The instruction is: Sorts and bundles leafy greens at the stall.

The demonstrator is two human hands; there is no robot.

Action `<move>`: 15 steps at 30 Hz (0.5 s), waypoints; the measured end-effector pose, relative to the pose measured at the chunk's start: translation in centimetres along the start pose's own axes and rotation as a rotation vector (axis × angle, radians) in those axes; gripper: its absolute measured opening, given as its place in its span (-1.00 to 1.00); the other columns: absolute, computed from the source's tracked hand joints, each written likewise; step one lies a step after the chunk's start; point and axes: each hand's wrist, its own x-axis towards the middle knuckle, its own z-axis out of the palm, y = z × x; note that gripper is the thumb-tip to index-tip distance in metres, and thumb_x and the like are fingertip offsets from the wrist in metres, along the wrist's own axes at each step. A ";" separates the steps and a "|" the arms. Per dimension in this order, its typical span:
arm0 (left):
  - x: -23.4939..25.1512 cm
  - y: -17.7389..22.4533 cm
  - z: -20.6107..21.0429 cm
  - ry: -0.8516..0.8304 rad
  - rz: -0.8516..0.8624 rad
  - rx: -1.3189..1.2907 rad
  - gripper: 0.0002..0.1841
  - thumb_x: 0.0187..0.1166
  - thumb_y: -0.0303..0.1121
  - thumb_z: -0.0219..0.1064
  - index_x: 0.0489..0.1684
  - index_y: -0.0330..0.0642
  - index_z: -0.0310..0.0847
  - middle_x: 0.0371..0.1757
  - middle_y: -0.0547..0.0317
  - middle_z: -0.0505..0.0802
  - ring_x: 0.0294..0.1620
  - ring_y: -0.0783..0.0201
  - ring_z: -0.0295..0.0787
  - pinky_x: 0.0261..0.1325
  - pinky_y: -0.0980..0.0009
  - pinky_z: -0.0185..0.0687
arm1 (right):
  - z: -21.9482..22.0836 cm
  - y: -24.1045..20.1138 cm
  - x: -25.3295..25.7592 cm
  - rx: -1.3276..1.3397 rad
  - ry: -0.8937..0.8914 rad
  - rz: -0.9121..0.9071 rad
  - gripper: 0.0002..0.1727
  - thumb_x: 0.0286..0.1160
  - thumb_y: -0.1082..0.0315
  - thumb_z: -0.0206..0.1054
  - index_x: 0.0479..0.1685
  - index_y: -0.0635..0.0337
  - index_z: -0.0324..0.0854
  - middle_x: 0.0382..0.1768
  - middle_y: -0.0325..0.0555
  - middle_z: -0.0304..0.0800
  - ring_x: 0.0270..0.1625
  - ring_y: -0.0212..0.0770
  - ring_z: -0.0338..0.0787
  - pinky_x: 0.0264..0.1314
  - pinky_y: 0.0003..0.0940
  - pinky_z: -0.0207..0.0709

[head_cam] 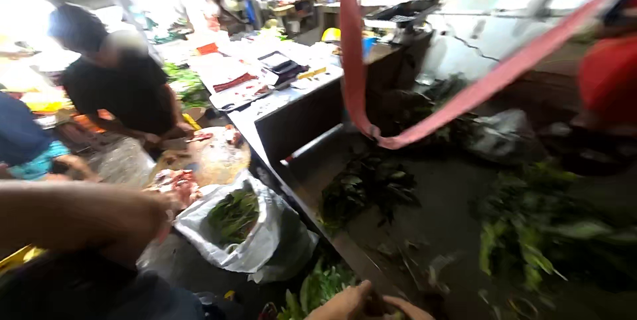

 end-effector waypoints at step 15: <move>0.1 0.6 -10.6 0.567 0.426 -0.214 -0.69 0.67 -0.20 0.26 0.09 -0.26 0.71 0.08 0.17 0.90 0.10 0.32 0.84 0.23 0.31 0.77 | -14.2 -5.9 -6.7 0.591 0.767 -0.229 -0.76 0.71 0.23 0.15 -0.16 0.12 0.70 -0.39 -0.29 0.85 -0.45 -0.37 0.81 -0.36 -0.41 0.77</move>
